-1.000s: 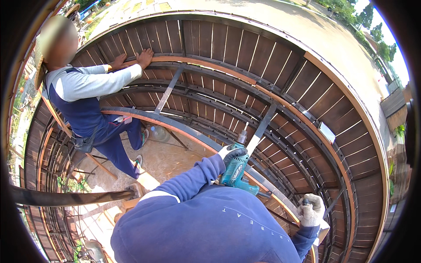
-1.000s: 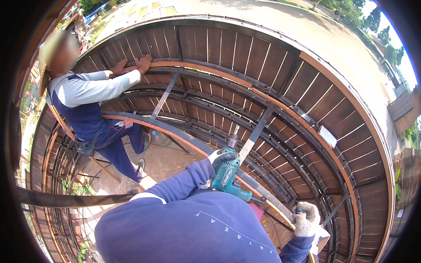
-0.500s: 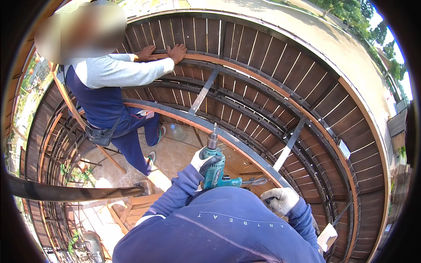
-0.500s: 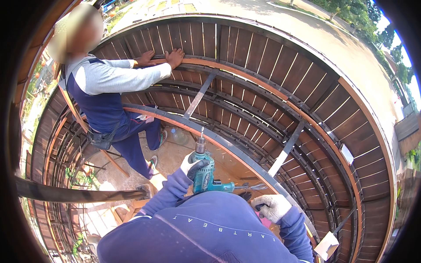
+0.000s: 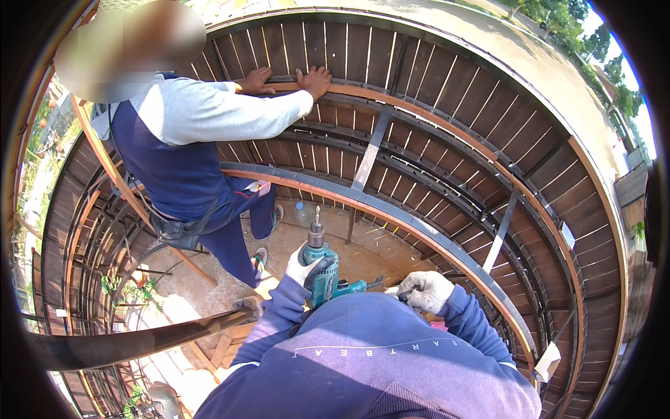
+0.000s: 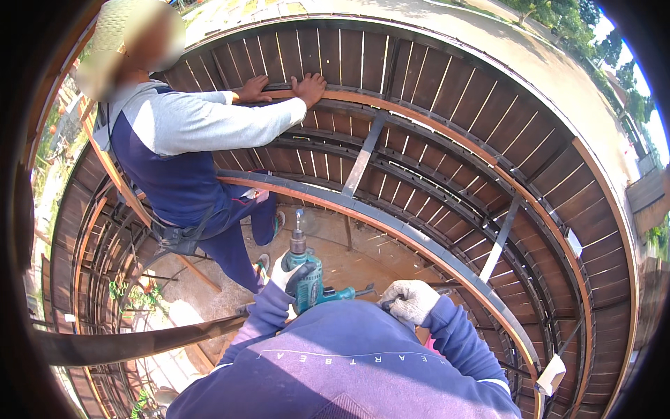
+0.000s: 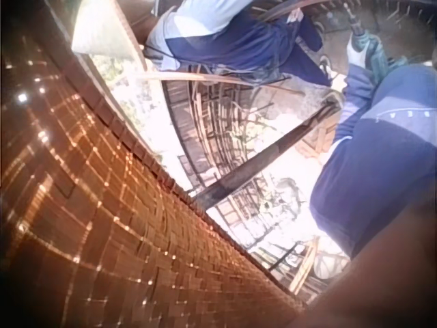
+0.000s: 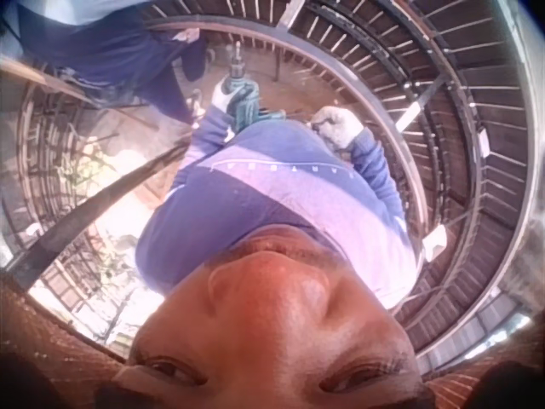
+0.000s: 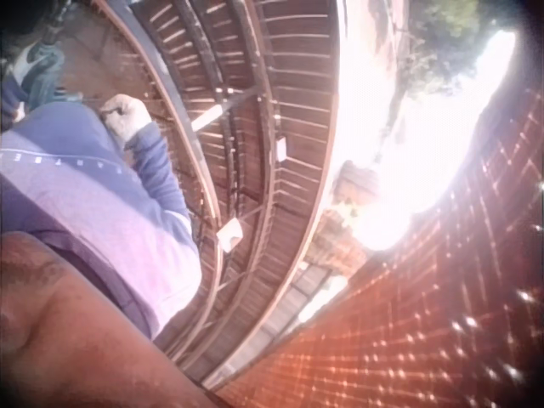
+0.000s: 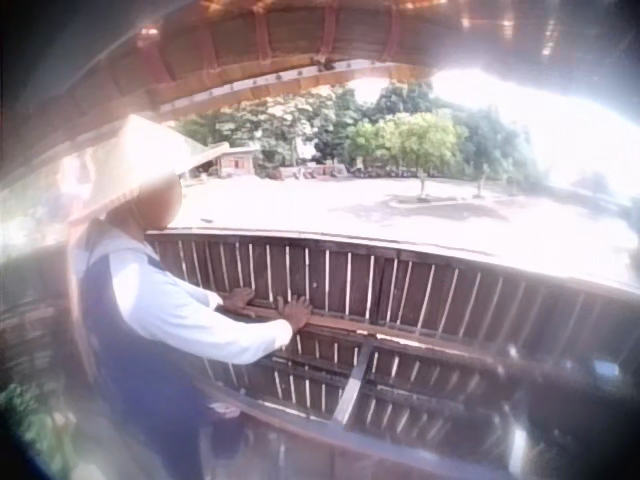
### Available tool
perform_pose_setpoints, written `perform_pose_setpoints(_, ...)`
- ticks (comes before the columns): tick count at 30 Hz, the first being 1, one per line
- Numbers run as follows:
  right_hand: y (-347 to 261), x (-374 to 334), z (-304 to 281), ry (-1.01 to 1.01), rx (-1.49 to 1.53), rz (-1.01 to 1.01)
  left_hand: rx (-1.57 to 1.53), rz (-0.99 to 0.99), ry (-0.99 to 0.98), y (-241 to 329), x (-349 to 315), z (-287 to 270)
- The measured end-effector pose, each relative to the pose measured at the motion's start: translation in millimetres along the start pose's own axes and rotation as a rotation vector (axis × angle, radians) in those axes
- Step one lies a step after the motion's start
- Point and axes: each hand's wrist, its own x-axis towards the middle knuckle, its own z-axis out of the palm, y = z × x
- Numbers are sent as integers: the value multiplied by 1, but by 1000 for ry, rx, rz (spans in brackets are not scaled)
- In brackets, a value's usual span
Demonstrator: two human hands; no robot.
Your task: The person uses a drill to attach wooden slats to a curved metal frame. They take screws from a small box and drive them into the wood while another person supports the structure.
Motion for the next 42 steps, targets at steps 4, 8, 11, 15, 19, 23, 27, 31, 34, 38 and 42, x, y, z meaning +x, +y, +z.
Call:
perform_pose_setpoints(4,-10,27,8,189,301,58,56,11,20,-1,10,-13)
perform_pose_setpoints(8,-27,51,13,260,159,0,142,43,32,-17,27,-24)
perform_pose_setpoints(11,-22,75,10,290,-194,-132,215,50,21,-5,42,-25)
perform_pose_setpoints(15,-12,111,-4,291,60,-76,348,68,6,20,65,-26)
perform_pose_setpoints(19,-30,145,-31,290,335,-4,298,111,11,33,92,-28)
perform_pose_setpoints(23,-37,183,-60,309,482,-110,415,102,13,56,113,-11)
perform_pose_setpoints(27,-52,202,-74,401,703,-119,367,65,-49,48,133,-7)
perform_pose_setpoints(31,-49,196,-73,424,904,-198,336,22,-88,59,141,-9)
perform_pose_setpoints(34,-53,182,-66,372,826,-220,372,41,-134,62,149,-16)
perform_pose_setpoints(38,-62,151,-59,91,386,-180,553,96,-158,75,156,-27)
perform_pose_setpoints(42,-69,137,-47,-8,-323,-70,588,94,-178,79,164,-44)
